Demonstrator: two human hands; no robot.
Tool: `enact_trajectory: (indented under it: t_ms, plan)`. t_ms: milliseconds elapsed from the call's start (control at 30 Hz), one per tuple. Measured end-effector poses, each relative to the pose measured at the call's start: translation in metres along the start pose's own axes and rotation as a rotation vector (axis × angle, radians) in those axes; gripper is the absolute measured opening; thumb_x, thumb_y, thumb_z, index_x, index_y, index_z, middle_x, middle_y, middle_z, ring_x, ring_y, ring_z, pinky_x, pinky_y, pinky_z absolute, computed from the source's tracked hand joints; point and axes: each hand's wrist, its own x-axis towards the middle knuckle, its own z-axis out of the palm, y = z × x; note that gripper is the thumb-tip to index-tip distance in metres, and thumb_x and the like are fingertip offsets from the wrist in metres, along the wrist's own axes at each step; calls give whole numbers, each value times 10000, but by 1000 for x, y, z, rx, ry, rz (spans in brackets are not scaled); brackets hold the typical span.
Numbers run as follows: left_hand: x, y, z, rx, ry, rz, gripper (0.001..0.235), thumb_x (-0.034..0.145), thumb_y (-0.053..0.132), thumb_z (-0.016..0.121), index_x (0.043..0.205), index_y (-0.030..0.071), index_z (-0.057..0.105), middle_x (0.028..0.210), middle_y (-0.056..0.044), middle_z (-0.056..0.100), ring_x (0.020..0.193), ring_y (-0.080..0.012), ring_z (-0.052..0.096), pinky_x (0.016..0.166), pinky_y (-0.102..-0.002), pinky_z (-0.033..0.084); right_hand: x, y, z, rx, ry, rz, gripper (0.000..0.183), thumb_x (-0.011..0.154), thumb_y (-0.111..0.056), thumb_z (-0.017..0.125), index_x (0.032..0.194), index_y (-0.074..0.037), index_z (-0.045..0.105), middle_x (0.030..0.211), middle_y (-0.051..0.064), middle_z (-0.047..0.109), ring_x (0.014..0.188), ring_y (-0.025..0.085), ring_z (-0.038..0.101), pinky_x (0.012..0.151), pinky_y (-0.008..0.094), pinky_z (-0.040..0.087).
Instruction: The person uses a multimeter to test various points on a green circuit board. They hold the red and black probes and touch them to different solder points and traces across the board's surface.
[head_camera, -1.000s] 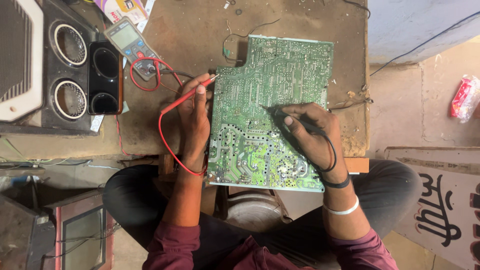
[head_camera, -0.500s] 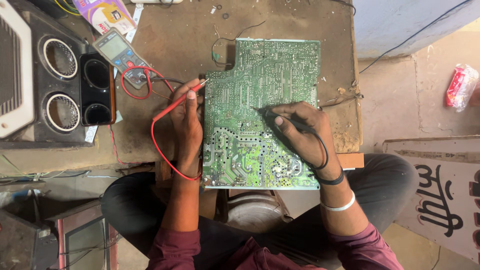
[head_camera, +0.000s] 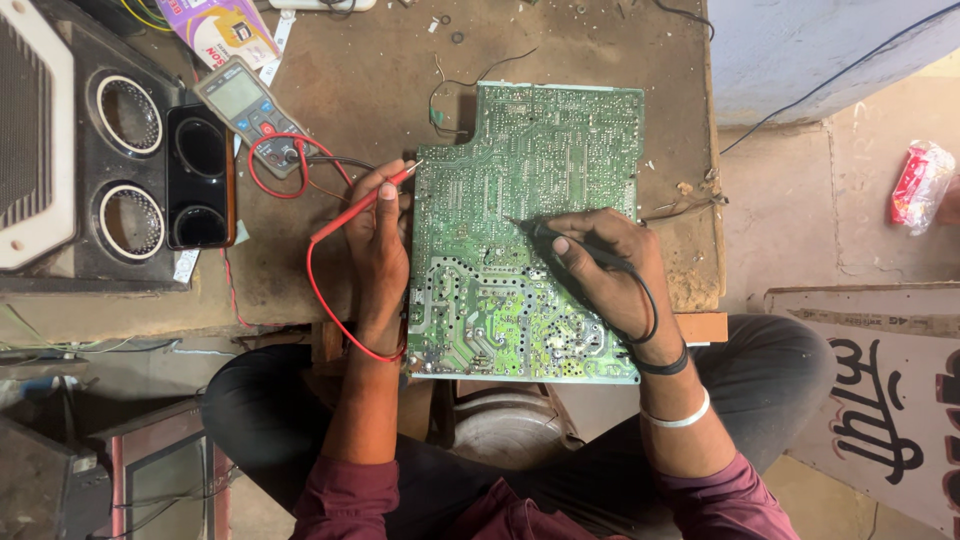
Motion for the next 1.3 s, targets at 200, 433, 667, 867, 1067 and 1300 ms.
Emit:
enact_trajectory:
  t_ms: [200, 433, 667, 867, 1067, 1300]
  plan:
    - [1, 3, 1, 31, -3, 30, 393, 1121, 302, 539, 1299, -42, 602, 1266, -150, 681, 1207, -203, 622, 1097, -338, 463, 0, -1, 1, 19, 2, 24, 240, 942, -184, 741, 1111, -13, 751, 991, 117, 750, 876, 182, 722, 783, 297, 557]
    - [-2, 7, 2, -32, 1, -53, 410, 1107, 317, 542, 1318, -31, 589, 1270, -139, 676, 1139, -176, 622, 1010, -319, 496, -2, 0, 1, 29, 5, 46, 239, 945, -186, 743, 1110, -13, 750, 982, 121, 743, 859, 183, 716, 769, 296, 555]
    - [1, 3, 2, -100, -4, -68, 396, 1096, 305, 549, 1306, -29, 579, 1279, -144, 667, 1173, -191, 636, 1040, -332, 504, -2, -1, 0, 17, 2, 14, 236, 945, -193, 740, 1107, -21, 755, 988, 112, 754, 881, 179, 723, 794, 300, 557]
    - [-1, 0, -1, 43, 1, 5, 395, 1121, 306, 540, 1315, -33, 597, 1288, -152, 671, 1214, -191, 626, 1082, -313, 480, 0, -2, 1, 24, 0, 19, 228, 950, -188, 737, 1107, -23, 754, 993, 111, 752, 883, 179, 717, 795, 299, 552]
    - [0, 0, -1, -42, -4, -24, 409, 1114, 332, 555, 1319, -20, 596, 1286, -134, 673, 1159, -162, 633, 1010, -300, 506, -2, -2, 1, 15, 5, 39, 218, 943, -169, 740, 1101, -19, 756, 994, 102, 756, 862, 159, 703, 768, 284, 546]
    - [-2, 6, 0, 149, 38, -19, 412, 1098, 342, 538, 1293, -7, 638, 1237, -102, 686, 1036, -158, 624, 890, -288, 511, -6, -2, 5, 151, 11, 105, 235, 965, -155, 743, 1118, 22, 727, 997, 88, 764, 875, 109, 682, 783, 242, 537]
